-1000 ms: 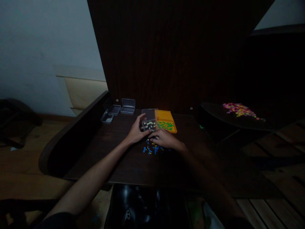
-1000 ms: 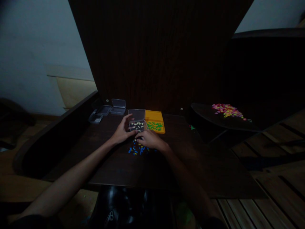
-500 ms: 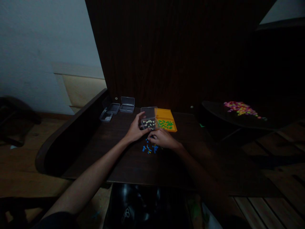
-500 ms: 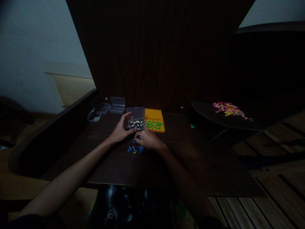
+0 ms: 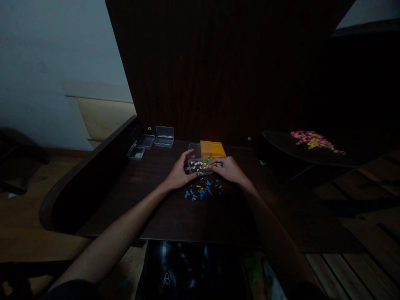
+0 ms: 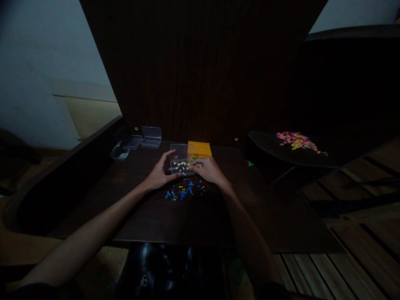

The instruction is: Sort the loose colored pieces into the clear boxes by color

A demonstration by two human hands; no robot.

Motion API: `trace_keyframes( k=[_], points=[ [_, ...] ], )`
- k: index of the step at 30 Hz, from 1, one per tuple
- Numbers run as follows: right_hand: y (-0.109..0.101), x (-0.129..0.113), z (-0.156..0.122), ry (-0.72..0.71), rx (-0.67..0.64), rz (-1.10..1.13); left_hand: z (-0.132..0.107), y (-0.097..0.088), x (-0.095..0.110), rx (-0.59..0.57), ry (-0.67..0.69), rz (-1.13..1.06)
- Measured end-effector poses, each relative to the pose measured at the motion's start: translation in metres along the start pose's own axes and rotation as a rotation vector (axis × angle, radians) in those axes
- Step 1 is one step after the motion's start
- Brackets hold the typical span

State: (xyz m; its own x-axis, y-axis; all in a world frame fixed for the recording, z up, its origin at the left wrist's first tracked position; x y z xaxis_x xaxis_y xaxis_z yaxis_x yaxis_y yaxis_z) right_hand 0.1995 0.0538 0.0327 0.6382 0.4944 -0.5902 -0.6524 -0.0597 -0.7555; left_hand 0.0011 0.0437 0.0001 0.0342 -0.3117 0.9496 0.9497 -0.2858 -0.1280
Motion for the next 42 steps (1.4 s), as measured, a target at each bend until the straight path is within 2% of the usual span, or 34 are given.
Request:
trace_keyframes(
  k=[3, 9, 14, 17, 19, 23, 26, 28, 33, 42],
  points=[
    [0.006, -0.002, 0.001, -0.007, -0.09, -0.057, -0.001, 0.004, 0.001, -0.024, 0.004, -0.019],
    [0.012, -0.002, 0.001, -0.035, -0.254, -0.021, -0.004, 0.008, 0.002, -0.057, -0.014, -0.011],
    [0.008, -0.002, 0.0, -0.008, -0.185, -0.051, -0.004, 0.009, 0.002, -0.052, -0.006, -0.016],
    [0.002, -0.006, -0.001, 0.0, -0.11, -0.011, -0.003, 0.007, 0.002, -0.034, -0.006, -0.014],
    [-0.002, -0.011, -0.003, -0.002, -0.103, 0.046, -0.002, 0.005, 0.001, -0.021, -0.004, -0.005],
    [0.007, -0.029, -0.009, -0.066, -0.275, 0.151, -0.001, 0.002, -0.002, 0.008, 0.004, 0.023],
    [0.028, -0.041, -0.013, -0.106, -0.436, 0.126, 0.0, 0.0, -0.004, 0.028, 0.004, 0.034],
    [0.042, -0.046, -0.014, -0.139, -0.495, 0.051, 0.0, 0.0, -0.004, 0.036, 0.004, 0.038],
    [0.061, -0.049, -0.014, -0.184, -0.47, -0.106, 0.0, 0.0, -0.001, 0.04, 0.007, 0.052],
    [0.059, -0.049, -0.015, -0.139, -0.45, -0.191, 0.0, -0.001, -0.001, 0.039, 0.013, 0.058]
  ],
)
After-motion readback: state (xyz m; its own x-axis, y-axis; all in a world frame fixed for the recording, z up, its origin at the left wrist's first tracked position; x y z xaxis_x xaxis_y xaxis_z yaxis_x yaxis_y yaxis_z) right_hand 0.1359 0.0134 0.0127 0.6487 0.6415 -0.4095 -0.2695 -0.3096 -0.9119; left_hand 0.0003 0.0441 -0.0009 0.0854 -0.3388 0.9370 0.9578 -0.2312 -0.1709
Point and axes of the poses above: each hand's wrist, its own z-axis towards the middle knuckle, its own y-axis out of the palm, x = y × z, the point moved 3 cm from there along z, towards the middle knuckle, and after that the axes turned 3 degrees about -y, right-handed, at the moved point
